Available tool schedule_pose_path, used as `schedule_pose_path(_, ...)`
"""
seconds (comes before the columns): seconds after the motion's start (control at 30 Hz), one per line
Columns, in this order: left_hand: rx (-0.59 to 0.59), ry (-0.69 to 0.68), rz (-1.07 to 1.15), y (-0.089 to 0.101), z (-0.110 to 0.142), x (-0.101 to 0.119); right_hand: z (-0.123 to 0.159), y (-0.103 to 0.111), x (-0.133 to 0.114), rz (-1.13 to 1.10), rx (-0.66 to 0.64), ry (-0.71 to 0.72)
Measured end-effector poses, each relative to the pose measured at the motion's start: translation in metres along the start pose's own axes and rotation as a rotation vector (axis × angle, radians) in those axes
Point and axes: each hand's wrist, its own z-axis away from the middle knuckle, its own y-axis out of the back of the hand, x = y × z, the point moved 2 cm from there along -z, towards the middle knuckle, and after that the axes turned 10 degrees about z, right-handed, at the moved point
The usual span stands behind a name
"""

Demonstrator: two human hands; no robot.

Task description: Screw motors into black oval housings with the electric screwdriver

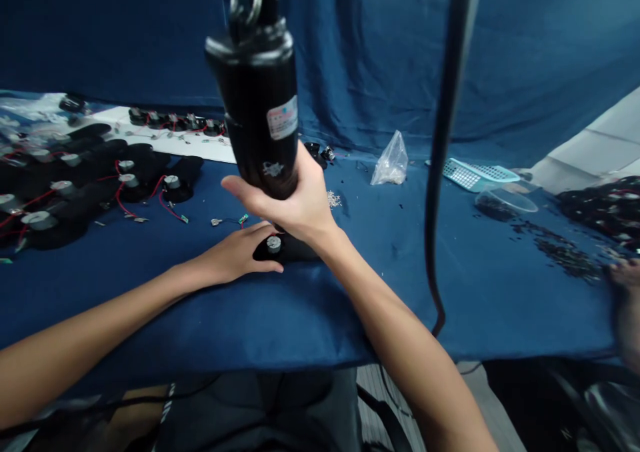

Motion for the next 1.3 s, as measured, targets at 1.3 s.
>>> schedule_pose_path(1.3,-0.029,-0.150,-0.133,0.002,0.006,0.005,0.022,0.179,0.156,-0.187,0.908,-0.817)
